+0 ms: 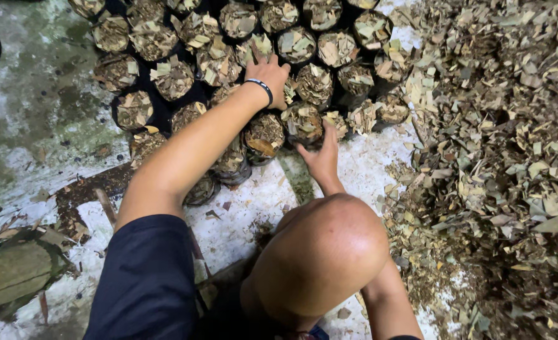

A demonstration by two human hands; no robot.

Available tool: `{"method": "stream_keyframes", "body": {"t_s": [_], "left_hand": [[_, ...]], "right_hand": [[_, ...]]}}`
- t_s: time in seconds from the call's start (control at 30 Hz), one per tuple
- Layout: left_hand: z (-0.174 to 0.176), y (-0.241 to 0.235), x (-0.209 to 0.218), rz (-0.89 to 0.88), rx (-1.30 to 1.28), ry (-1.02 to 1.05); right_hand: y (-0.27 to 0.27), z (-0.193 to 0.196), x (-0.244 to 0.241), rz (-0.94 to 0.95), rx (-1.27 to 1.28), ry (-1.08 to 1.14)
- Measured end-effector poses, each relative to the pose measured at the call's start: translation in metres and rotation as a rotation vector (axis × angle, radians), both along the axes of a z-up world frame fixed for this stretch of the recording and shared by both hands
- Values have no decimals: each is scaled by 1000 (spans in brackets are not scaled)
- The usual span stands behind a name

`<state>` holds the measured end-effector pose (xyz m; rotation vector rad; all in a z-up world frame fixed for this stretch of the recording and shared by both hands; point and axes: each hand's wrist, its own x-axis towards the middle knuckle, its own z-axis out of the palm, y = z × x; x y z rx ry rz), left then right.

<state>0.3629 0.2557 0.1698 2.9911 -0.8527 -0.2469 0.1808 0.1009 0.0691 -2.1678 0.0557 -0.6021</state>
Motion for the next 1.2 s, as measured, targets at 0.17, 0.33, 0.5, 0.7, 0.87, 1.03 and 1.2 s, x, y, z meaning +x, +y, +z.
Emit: {"method": "stream_keyframes", "body": {"t_s": [0.17,0.33,0.5,0.7,0.87,1.03,1.2], "left_hand": [[7,-7,-5,-1,54,-2],[29,-12,-10,20,70,131],[40,-14,-16,0,-44,123],[26,-19,-30,-261,-390,-214],[36,-68,-59,-509,-395,-158],[2,-132,-100,-911,-589,-21],[-31,-169,-109,-1049,-130,83]], "right_hand": [[-1,-8,3,11,-56,109],[-4,-1,1,40,91,124],[-6,-4,-9,46,78,25],[-26,-51,-20,-47,132,93],[-94,-81,-56,-179,-39,251],[-205,-89,-153,-113,-465,213],[-350,-12,-344,-195,-698,765]]}}
